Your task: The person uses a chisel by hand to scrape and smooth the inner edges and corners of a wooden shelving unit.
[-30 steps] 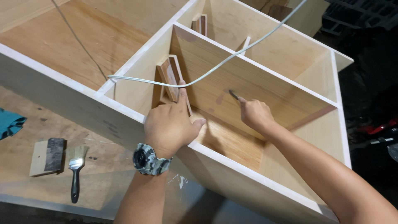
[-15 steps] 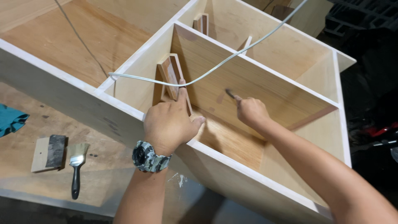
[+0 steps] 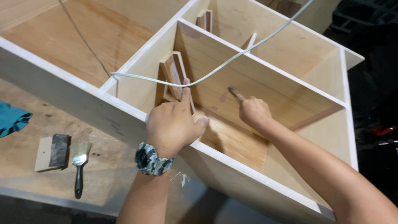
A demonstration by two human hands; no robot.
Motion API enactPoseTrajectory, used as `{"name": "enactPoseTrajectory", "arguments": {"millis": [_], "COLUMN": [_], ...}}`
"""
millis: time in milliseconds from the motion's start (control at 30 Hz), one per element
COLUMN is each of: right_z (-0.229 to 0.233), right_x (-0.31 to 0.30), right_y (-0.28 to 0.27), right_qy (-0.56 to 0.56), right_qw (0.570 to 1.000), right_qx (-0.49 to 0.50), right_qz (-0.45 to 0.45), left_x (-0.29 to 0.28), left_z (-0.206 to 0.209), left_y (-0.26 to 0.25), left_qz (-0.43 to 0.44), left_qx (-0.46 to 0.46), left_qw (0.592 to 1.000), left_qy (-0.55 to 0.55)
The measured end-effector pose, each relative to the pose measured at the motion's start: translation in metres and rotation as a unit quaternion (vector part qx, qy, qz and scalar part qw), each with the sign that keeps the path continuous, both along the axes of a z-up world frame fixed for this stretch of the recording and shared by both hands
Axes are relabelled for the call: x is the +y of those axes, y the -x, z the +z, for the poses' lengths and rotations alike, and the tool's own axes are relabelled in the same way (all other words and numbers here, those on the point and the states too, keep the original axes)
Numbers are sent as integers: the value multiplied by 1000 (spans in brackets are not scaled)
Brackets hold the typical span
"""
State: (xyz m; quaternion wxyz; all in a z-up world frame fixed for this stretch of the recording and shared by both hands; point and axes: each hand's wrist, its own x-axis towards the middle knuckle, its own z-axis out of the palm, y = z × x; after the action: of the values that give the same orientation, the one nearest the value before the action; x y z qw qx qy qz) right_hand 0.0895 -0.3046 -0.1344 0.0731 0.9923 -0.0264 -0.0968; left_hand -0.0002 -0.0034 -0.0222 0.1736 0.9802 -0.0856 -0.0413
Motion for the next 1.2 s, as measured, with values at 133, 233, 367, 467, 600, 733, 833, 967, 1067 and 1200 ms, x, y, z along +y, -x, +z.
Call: {"name": "enactPoseTrajectory", "arguments": {"millis": [133,233,367,467,600,733,833,967,1067,1200], "right_z": [15,16,20,21,20,29,26,15,13,29], "right_x": [1,6,13,12,11,9,1,-8,0,3], "right_y": [8,15,14,12,11,18,20,9,16,24], "right_qy": [23,12,19,24,-6,19,18,10,12,22], "right_qw": [999,1000,999,999,999,999,999,1000,999,997], "right_qx": [11,21,35,28,23,27,30,2,-27,-64], "right_qz": [22,-1,-7,-8,-32,-23,-32,1,11,43], "left_x": [0,-2,0,1,-2,-1,-4,-1,-2,0], "left_z": [-5,-8,-6,-6,-9,-12,-14,-12,-2,11], "left_y": [-3,1,-2,-2,-4,-3,-3,-5,-2,-3], "left_qz": [9,-5,4,2,6,1,-10,3,-10,-15], "left_qx": [26,-2,24,11,20,8,-24,5,33,80], "left_qw": [1000,1000,1000,1000,1000,1000,1000,1000,999,996], "left_qy": [-4,-1,-6,3,-10,-4,-11,-23,-34,-31]}}
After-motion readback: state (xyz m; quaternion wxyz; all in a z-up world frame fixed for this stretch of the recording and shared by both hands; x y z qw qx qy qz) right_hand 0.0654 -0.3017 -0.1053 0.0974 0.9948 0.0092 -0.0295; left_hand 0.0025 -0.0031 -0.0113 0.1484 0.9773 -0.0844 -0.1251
